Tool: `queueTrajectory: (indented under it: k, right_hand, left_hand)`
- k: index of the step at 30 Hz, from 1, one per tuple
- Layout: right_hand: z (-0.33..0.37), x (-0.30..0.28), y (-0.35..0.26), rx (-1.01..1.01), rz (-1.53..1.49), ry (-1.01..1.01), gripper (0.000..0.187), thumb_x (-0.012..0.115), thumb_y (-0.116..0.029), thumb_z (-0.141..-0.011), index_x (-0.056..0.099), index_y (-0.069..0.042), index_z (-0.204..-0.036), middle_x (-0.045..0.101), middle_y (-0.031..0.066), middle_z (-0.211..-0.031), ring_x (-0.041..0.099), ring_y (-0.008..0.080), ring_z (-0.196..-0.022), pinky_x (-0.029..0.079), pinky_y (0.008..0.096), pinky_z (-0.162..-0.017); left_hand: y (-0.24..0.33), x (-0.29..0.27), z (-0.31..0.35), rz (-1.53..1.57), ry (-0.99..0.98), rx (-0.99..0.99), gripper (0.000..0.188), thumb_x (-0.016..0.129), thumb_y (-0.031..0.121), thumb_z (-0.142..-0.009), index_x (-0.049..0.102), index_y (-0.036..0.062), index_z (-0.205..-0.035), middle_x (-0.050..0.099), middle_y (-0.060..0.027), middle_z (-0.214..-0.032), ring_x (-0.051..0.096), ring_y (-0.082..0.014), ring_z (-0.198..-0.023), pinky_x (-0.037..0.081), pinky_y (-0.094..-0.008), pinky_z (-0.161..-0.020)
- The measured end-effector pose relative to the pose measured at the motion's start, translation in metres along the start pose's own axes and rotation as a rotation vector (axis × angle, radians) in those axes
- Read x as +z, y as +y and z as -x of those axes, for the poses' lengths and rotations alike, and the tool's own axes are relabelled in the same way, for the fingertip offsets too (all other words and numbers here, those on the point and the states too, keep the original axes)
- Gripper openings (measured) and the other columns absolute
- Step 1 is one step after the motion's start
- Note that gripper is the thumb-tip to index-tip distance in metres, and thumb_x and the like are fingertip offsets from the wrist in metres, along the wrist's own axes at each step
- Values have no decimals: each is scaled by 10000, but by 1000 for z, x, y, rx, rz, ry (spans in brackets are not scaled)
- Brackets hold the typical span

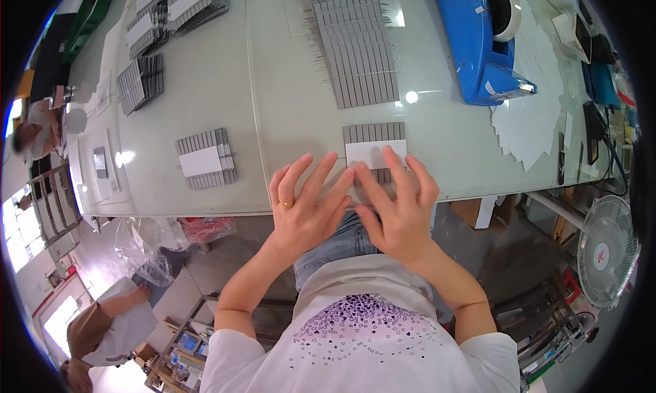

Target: Applying white paper labels to grey plastic slotted components using a tape dispenser.

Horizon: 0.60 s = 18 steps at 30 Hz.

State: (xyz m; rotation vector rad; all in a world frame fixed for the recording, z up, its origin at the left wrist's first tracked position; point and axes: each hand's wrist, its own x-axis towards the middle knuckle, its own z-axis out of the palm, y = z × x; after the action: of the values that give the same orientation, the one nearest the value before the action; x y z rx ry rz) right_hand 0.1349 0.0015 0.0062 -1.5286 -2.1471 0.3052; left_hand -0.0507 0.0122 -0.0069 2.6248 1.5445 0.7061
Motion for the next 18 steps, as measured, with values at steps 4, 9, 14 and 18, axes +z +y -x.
queueTrajectory:
  k: [4,9,14,18]
  right_hand:
    - [4,7,-1,-51,144,-42,441,501,-424,-949,649,-180,-1285,425,153,-1471,326,341,-1287,247,449,-1028]
    - [9,-3,8,-28,208,-51,448,455,-440,-967,649,-193,-1286,425,162,-1477,318,339,-1302,245,444,-1024]
    - [18,-23,23,53,280,-79,448,412,-402,-986,645,-169,-1291,432,160,-1472,320,344,-1300,241,433,-1034]
    - [24,-36,44,151,119,19,435,403,-330,-992,647,-91,-1262,474,162,-1413,333,357,-1281,260,440,-1055]
  left_hand:
    - [-1,0,1,-51,-20,26,318,644,290,-870,692,234,-1179,535,-53,-1359,381,-312,-1297,332,-447,-1002]
    - [4,-6,2,-172,-83,38,359,646,296,-872,656,239,-1227,534,-35,-1363,372,-307,-1316,328,-451,-1015]
    - [7,-10,-3,-116,-114,2,355,652,299,-870,658,212,-1214,524,-63,-1370,370,-330,-1325,325,-462,-1018]
    - [11,-2,-15,92,-57,-141,422,675,351,-845,653,137,-1208,523,-100,-1366,386,-370,-1317,330,-488,-1009]
